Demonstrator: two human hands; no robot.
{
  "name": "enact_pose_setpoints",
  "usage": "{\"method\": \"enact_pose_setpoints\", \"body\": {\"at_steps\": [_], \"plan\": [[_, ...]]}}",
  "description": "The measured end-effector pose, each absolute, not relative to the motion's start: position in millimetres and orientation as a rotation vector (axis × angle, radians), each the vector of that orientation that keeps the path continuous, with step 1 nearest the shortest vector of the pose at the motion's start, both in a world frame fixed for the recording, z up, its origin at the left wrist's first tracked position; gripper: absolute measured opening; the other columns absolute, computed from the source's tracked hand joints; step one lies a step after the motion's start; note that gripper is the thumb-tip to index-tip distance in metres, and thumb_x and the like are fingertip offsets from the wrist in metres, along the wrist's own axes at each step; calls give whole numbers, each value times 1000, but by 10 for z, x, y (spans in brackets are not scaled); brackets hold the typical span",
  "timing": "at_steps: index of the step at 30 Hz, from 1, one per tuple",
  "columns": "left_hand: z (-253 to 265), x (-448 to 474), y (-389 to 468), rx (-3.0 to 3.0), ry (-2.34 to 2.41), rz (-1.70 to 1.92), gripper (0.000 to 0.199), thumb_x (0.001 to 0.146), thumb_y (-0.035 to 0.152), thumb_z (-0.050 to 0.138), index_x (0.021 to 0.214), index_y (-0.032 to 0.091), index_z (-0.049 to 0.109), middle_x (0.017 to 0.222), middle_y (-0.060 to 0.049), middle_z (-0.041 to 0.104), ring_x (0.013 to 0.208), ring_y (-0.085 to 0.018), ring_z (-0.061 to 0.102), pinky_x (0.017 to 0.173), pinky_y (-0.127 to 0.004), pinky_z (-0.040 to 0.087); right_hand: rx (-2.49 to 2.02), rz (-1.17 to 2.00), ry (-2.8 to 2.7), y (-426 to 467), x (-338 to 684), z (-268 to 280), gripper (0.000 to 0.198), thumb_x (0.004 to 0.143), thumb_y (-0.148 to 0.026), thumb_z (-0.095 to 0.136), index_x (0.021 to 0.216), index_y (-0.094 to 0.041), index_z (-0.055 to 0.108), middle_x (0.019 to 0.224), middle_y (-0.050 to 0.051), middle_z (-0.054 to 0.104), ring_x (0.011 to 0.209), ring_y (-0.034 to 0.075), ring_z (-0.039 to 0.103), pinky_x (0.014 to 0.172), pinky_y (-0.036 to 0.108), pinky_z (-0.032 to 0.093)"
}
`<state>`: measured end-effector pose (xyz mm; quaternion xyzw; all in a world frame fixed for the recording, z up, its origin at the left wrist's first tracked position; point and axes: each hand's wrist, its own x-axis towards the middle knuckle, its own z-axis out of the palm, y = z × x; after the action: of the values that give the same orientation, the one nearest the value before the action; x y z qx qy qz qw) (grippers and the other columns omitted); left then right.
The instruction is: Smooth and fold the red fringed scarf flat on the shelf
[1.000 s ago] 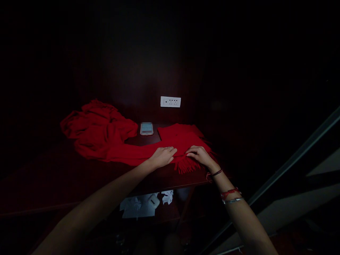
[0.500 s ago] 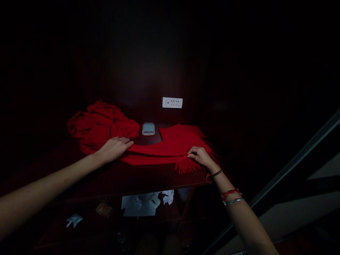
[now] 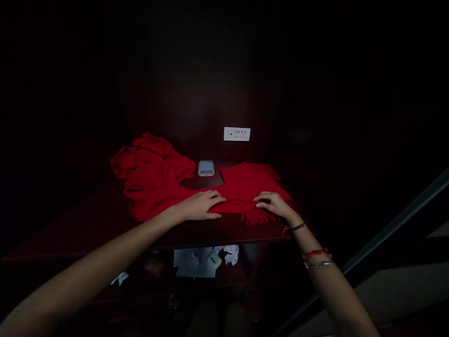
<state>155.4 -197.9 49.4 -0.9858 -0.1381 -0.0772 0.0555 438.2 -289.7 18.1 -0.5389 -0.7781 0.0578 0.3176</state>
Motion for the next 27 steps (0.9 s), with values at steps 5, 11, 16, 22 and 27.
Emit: {"method": "enact_pose_setpoints", "body": {"at_steps": [5,11,16,22,27], "plan": [[270,2073,-2044,-2939,-465,-268,42,78,25,41,119,21,35,112,-8,47,100,-21,46,79,-30,39,-1388,86,-2025,-2897,4352,185,20,75,-34,51,78,-18,64,78,4,62,74,14,55,69,25,41],[187,2377,-2136,-2842,-678,-454,42,75,26,44,116,16,37,111,-13,45,97,-25,47,77,-35,41,-1423,32,-2001,-2876,4329,169,20,77,-33,49,77,-17,62,75,4,61,71,14,55,68,25,40],[242,2571,-2252,-2808,-714,-437,25,77,14,40,101,15,45,100,-11,52,93,-23,49,77,-35,41,-1441,-3,-2001,-2880,4340,147,20,78,-31,47,78,-17,61,76,4,61,71,13,54,69,24,40],[349,2228,-2079,-2667,-814,-393,25,76,7,39,98,17,45,98,-8,52,91,-20,50,72,-31,42,-1441,-26,-2035,-2876,4362,133,19,78,-30,47,78,-16,60,77,4,61,72,13,54,69,23,40],[301,1692,-1852,-2722,-829,-305,24,70,11,43,94,16,46,101,-8,49,92,-20,48,76,-30,41,-1438,-45,-2055,-2874,4355,137,19,78,-30,47,77,-17,61,76,4,61,71,13,54,67,23,40]]}}
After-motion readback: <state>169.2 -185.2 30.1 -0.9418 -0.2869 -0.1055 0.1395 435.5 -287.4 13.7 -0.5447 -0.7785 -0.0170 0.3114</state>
